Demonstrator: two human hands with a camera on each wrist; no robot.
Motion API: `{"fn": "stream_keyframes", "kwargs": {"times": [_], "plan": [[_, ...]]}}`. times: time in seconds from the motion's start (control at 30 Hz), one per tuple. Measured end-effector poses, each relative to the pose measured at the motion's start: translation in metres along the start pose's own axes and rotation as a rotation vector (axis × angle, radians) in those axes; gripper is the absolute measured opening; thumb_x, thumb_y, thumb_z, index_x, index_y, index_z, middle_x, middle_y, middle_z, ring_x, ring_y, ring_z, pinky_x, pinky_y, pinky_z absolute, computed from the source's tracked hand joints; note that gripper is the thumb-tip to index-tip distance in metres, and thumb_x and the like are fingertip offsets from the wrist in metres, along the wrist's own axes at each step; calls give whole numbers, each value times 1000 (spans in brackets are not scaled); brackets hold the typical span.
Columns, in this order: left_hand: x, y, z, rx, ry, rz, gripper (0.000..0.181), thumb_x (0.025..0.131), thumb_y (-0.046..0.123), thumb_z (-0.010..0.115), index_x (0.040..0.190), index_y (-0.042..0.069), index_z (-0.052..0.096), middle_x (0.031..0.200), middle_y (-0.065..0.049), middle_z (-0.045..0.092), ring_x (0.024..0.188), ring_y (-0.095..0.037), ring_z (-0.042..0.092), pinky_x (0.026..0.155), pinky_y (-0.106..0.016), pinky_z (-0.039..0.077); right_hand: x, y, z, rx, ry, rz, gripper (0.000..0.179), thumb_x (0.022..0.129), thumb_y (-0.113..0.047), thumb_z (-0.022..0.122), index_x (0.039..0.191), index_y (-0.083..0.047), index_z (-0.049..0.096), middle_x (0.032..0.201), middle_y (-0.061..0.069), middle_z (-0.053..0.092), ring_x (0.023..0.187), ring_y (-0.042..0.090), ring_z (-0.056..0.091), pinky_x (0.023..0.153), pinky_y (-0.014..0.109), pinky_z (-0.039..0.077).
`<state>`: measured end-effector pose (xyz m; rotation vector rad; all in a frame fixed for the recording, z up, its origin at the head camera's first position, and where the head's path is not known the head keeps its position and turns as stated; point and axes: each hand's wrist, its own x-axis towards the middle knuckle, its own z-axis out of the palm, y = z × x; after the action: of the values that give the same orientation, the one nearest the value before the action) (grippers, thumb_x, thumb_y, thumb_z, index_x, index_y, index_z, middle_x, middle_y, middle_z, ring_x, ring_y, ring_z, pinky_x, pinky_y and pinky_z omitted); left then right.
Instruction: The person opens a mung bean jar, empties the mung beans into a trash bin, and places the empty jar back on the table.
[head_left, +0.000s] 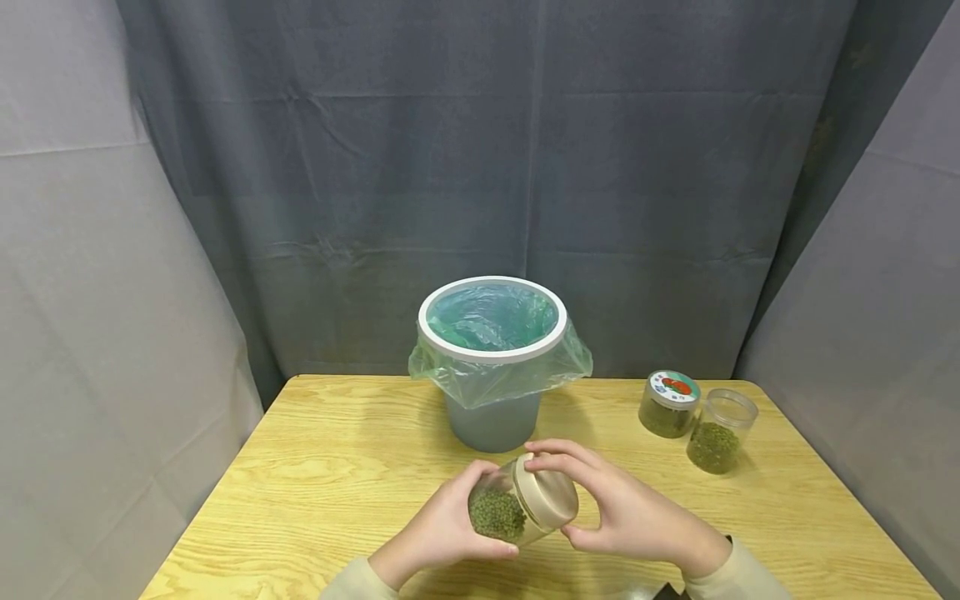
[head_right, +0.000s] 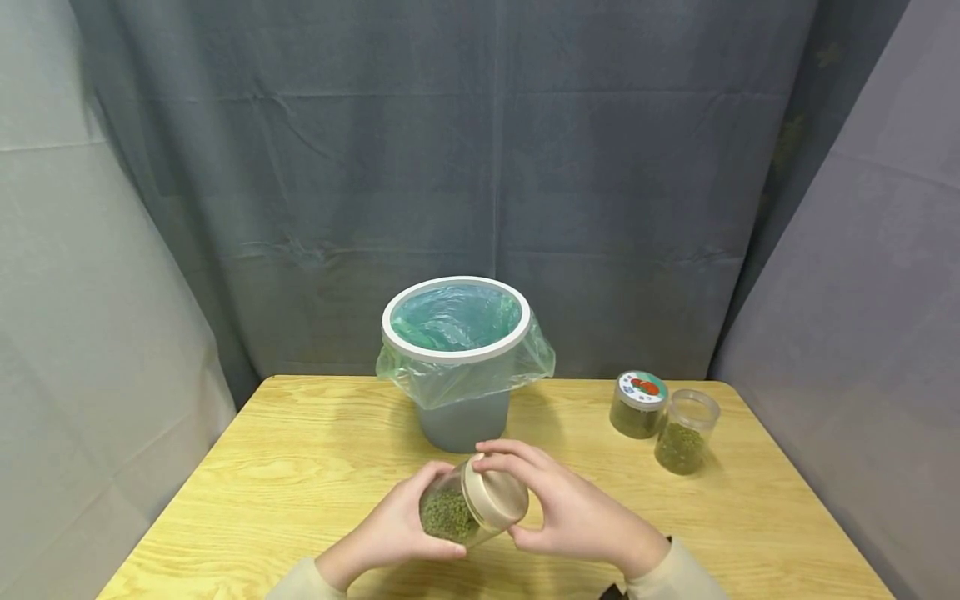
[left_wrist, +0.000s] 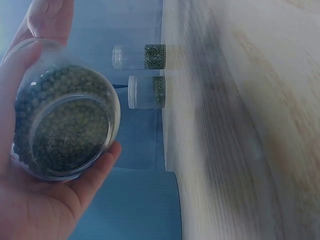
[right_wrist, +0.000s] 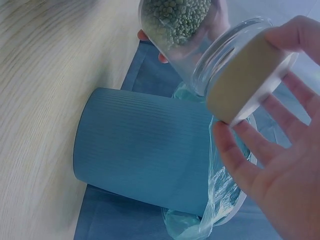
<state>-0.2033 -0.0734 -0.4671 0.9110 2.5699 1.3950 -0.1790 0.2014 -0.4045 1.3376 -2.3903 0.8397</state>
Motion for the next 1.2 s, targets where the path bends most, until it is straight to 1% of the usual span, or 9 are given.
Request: {"fn": "stream_keyframes", "kwargs": {"times": [0.2,0.43,0.53,0.6,0.7,0.8,0.87,1.03,1.2], "plan": [[-1,1,0,-2,-7,-12,86,69,40,97,139,19,51,133,2,66,120,-11,61,104,-36,50,1,2,0,18,6,-26,86,72,-1,83,148,-21,48,156,-1,45,140,18,50,102,27,51],[0,0,0,-13,-7,-16,86,68,41,97,138,20,51,132,3,66,118,-12,62,101,-34,51,0,2,-1,27,1,-19,86,74,-3,83,150,-20,47,156,-1,44,140,19,50,102,27,51],[0,0,0,-10,-8,-12,86,68,42,96,139,20,51,132,3,65,119,-12,62,101,-34,51,0,2,-1,30,-4,-3,83,78,-10,86,150,-21,46,157,-1,43,139,19,50,103,29,52],[0,1,0,-9,-11,-8,87,69,42,96,139,20,50,133,4,65,119,-12,61,101,-35,51,-1,2,-1,38,-8,27,79,81,-18,87,149,-23,47,157,-1,42,139,19,51,102,31,53],[-1,1,1,-13,-12,-4,86,69,40,96,139,20,50,132,4,66,119,-11,61,102,-35,51,-3,2,-1,40,-9,74,73,85,-30,86,148,-28,48,157,-3,42,138,18,52,101,33,54],[-1,2,1,-13,-8,-5,86,68,40,97,138,20,51,130,5,66,117,-10,62,101,-34,51,-3,1,0,17,2,88,70,88,-36,83,148,-29,49,155,-4,45,136,18,54,100,34,54],[-2,2,1,-11,-7,-8,87,68,40,97,138,19,51,130,5,66,116,-9,61,101,-33,51,-3,1,1,10,14,74,69,89,-35,83,148,-27,49,151,-2,49,133,18,56,99,35,55],[-4,2,1,-15,-11,-15,86,69,42,96,139,21,51,129,6,66,115,-9,61,98,-32,51,-2,2,2,58,46,65,69,88,-31,84,148,-23,50,146,2,51,130,15,54,92,33,57],[-4,2,0,-50,3,-23,84,70,42,95,139,25,49,130,7,64,117,-12,61,99,-35,51,-2,4,-3,44,120,115,73,84,-27,88,147,-23,51,144,3,51,124,13,54,87,30,55]]}}
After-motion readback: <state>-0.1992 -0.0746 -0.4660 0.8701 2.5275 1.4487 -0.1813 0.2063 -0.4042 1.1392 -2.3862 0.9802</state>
